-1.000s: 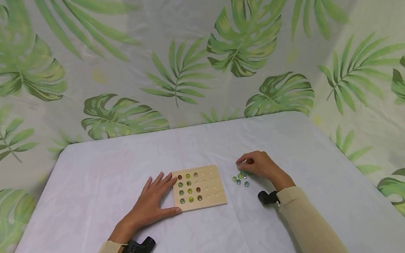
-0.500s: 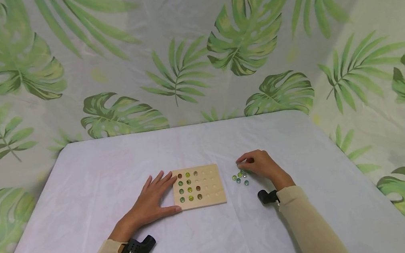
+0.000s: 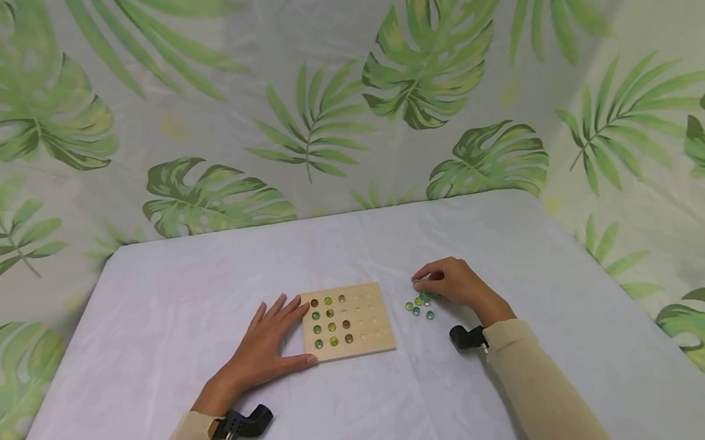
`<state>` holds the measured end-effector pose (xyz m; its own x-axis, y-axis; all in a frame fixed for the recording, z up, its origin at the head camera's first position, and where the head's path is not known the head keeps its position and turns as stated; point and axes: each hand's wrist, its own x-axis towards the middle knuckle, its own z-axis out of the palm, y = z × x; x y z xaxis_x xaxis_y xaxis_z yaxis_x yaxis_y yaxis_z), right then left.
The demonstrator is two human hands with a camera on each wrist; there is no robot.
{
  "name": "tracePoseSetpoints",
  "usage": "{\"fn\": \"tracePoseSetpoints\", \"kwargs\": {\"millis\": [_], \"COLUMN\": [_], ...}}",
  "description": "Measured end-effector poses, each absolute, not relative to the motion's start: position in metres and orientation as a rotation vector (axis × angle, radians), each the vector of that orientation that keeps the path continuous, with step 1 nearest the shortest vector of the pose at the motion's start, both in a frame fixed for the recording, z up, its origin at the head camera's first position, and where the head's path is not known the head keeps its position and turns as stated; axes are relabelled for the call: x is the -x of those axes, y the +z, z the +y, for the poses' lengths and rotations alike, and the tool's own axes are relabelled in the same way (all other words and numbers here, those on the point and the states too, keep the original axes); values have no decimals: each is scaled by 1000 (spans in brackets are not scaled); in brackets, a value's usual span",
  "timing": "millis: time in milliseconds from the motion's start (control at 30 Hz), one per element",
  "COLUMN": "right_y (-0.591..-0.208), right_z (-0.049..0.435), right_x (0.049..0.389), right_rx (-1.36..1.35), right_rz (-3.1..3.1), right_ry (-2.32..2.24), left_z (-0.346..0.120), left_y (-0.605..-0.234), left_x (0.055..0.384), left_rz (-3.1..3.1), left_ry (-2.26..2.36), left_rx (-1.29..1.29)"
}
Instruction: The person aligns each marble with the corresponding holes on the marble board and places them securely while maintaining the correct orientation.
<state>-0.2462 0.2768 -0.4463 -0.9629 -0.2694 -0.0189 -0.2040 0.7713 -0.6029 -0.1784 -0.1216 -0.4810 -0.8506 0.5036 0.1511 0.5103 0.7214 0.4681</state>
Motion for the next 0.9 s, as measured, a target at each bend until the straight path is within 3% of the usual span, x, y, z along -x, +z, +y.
{"fn": "tracePoseSetpoints", "kwargs": {"millis": [900], "right_y": [-433], "right_z": [235], "right_x": [250], "right_rx": [572], "right_rz": [2851], "right_ry": [-1046], "left_z": [-122], "left_y": [-477], "left_x": [178], "left_rz": [-2915], "left_ry": [-817], "left_rx": [865]}}
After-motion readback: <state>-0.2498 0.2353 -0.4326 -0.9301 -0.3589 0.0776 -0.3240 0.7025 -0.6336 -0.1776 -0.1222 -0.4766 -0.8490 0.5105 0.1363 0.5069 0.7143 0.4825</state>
